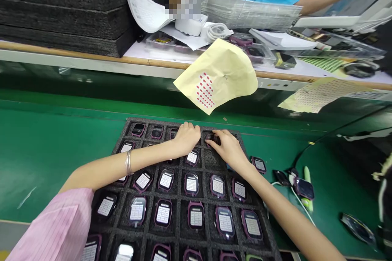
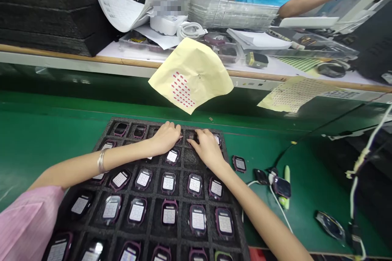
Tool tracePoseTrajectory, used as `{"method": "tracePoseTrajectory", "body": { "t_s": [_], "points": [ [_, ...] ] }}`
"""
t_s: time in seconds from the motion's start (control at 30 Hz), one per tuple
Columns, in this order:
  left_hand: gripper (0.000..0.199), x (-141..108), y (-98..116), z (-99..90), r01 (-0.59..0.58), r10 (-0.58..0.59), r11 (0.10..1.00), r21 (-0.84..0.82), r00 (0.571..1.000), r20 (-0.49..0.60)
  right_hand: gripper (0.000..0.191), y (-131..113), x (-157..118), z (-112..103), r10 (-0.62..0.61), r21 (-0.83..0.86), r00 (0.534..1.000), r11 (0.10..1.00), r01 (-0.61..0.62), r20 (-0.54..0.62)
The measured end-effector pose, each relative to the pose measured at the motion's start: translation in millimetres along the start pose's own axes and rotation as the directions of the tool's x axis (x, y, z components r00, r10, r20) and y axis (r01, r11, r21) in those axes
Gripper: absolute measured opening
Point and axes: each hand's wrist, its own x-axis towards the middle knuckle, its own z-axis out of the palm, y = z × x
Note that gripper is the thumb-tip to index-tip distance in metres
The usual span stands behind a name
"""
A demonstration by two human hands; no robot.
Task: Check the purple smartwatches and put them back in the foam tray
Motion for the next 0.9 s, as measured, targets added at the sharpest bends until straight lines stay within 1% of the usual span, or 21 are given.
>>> {"method": "tracePoseTrajectory", "body": {
  "t_s": [0.03,0.1,0.17,0.23,0.3,0.33,0.37,0.4,0.43,0.47,0.5,0.53,0.57,0.6,0.63,0.67,0.7,0.8,0.9],
  "points": [
    [0.008,2,-2,1.8,0.016,-0.016,0.999,-0.039,1.000,-0.006,0.032,1,-1,0,0.017,0.041,1.000,0.999,-0.016,-0.022],
    [0.008,1,-8,-1.0,0.032,-0.033,0.990,-0.136,0.999,-0.001,0.033,-1,-2,-4,0.027,0.144,0.998,0.989,-0.017,-0.063],
    [0.020,-6,-13,-10.1,0.033,-0.031,0.966,-0.255,0.999,0.014,0.035,-8,-3,-11,0.011,0.266,0.994,0.964,0.019,-0.110],
    [0.027,-16,-16,-21.6,0.032,-0.027,0.920,-0.391,0.999,0.017,0.036,-18,-3,-19,-0.014,0.378,0.988,0.923,0.071,-0.152],
    [0.031,-29,-15,-32.7,0.026,-0.027,0.857,-0.515,1.000,0.006,0.033,-31,-1,-26,-0.003,0.527,0.989,0.846,0.080,-0.145],
    [0.034,-36,-14,-37.6,0.025,-0.030,0.812,-0.582,1.000,0.001,0.031,-37,0,-29,0.031,0.625,0.994,0.779,0.044,-0.108],
    [0.037,-42,-12,-42.0,0.033,-0.039,0.741,-0.670,0.999,0.005,0.029,-42,2,-31,0.076,0.719,0.996,0.695,-0.019,-0.047],
    [0.038,-48,-10,-45.8,0.053,-0.056,0.640,-0.767,0.998,0.022,0.029,-47,3,-32,0.120,0.791,0.992,0.604,-0.095,0.028],
    [0.037,-53,-8,-49.0,0.083,-0.076,0.515,-0.853,0.996,0.051,0.031,-51,4,-32,0.153,0.834,0.983,0.526,-0.167,0.100],
    [0.038,-58,-6,-51.5,0.114,-0.099,0.382,-0.917,0.992,0.082,0.032,-54,4,-31,0.167,0.850,0.971,0.474,-0.229,0.169],
    [0.039,-62,-4,-53.3,0.138,-0.120,0.263,-0.955,0.987,0.110,0.032,-56,4,-29,0.157,0.851,0.960,0.446,-0.277,0.230],
    [0.040,-65,-3,-54.4,0.152,-0.141,0.180,-0.972,0.982,0.127,0.032,-58,3,-27,0.126,0.852,0.948,0.416,-0.318,0.292],
    [0.040,-68,-2,-54.9,0.157,-0.163,0.148,-0.976,0.978,0.133,0.032,-58,2,-25,0.079,0.856,0.932,0.374,-0.355,0.352],
    [0.040,-70,-1,-54.8,0.157,-0.185,0.141,-0.977,0.974,0.129,0.034,-58,1,-22,0.026,0.862,0.914,0.323,-0.390,0.404],
    [0.040,-72,-1,-54.4,0.154,-0.206,0.154,-0.976,0.971,0.121,0.037,-58,-1,-20,-0.022,0.866,0.896,0.269,-0.422,0.443],
    [0.041,-73,-1,-53.8,0.152,-0.220,0.188,-0.970,0.969,0.109,0.040,-57,-3,-19,-0.059,0.870,0.884,0.221,-0.441,0.463],
    [0.041,-74,-1,-53.1,0.150,-0.229,0.243,-0.958,0.969,0.094,0.043,-56,-4,-17,-0.079,0.876,0.882,0.189,-0.444,0.464],
    [0.038,-77,-3,-51.4,0.143,-0.216,0.442,-0.885,0.975,0.050,0.048,-54,-6,-15,-0.101,0.897,0.895,0.144,-0.419,0.434],
    [0.035,-80,-4,-49.2,0.148,-0.200,0.570,-0.809,0.979,0.038,0.046,-53,-7,-15,-0.116,0.914,0.911,0.149,-0.378,0.396]
  ]
}}
